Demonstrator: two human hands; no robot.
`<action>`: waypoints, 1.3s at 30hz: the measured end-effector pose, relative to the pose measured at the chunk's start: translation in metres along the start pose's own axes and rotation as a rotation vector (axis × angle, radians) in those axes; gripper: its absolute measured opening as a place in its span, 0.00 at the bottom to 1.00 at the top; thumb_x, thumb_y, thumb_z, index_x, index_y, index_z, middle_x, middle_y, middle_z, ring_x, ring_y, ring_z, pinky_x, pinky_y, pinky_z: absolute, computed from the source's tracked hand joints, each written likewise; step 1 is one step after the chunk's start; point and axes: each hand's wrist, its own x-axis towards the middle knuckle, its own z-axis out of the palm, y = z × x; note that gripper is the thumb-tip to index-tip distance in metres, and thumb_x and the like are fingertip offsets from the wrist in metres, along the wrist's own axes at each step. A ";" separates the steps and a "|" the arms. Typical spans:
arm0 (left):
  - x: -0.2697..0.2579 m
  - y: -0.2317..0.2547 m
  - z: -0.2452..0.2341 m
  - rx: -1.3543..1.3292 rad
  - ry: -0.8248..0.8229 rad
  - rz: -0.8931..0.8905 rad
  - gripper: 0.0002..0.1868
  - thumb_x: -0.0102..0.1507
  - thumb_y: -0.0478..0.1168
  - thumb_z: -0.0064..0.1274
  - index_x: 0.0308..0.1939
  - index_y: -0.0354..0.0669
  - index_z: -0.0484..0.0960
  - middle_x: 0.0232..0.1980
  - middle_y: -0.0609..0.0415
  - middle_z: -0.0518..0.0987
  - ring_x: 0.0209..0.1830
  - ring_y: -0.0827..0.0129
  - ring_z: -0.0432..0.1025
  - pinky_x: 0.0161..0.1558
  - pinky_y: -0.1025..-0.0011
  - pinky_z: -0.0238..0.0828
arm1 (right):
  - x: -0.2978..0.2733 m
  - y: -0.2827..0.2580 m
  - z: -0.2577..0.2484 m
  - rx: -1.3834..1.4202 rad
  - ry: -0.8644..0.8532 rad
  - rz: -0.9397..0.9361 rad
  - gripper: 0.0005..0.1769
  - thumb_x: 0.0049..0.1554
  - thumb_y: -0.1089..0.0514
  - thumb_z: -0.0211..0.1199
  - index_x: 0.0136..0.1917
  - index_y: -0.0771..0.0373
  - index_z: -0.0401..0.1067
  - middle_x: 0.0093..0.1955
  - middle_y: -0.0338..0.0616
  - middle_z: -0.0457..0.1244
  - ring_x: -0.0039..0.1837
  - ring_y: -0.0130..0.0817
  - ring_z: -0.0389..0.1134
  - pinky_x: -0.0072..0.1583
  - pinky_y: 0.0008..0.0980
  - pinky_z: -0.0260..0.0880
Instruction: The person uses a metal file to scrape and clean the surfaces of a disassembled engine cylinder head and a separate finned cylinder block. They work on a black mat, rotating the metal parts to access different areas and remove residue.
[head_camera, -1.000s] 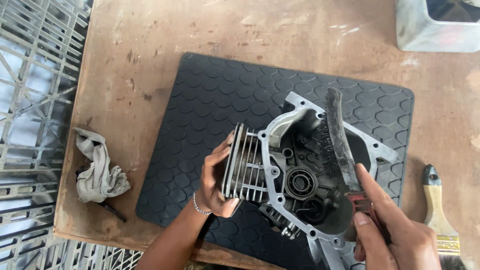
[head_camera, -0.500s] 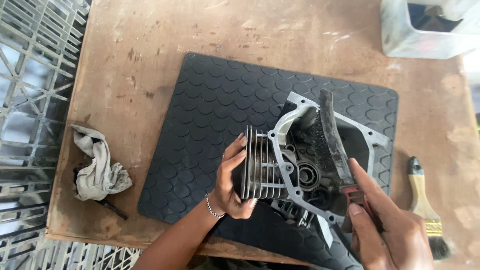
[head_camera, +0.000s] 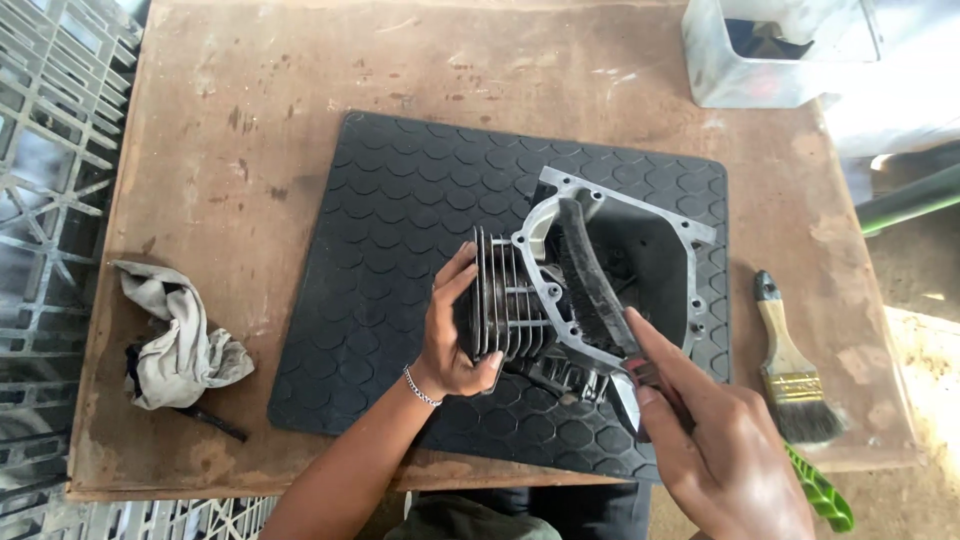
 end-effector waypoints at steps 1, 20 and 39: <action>0.001 0.002 -0.001 -0.003 0.002 0.002 0.44 0.59 0.57 0.46 0.76 0.43 0.54 0.79 0.40 0.53 0.83 0.46 0.48 0.84 0.40 0.47 | -0.002 0.002 0.001 -0.003 0.003 0.000 0.35 0.48 0.68 0.60 0.71 0.62 0.70 0.27 0.44 0.77 0.18 0.29 0.62 0.22 0.33 0.58; 0.009 0.012 -0.013 0.014 -0.032 -0.008 0.43 0.58 0.53 0.53 0.73 0.41 0.56 0.78 0.40 0.56 0.82 0.45 0.54 0.82 0.48 0.55 | -0.013 -0.002 0.032 0.019 0.043 -0.233 0.33 0.48 0.69 0.60 0.68 0.71 0.68 0.31 0.41 0.74 0.19 0.27 0.61 0.22 0.29 0.58; 0.008 0.016 -0.009 0.031 -0.006 -0.005 0.41 0.60 0.52 0.50 0.74 0.43 0.57 0.79 0.40 0.55 0.82 0.42 0.54 0.82 0.44 0.53 | 0.015 -0.032 0.057 -0.617 0.113 -0.141 0.30 0.54 0.52 0.56 0.71 0.47 0.71 0.30 0.53 0.71 0.29 0.57 0.72 0.32 0.51 0.72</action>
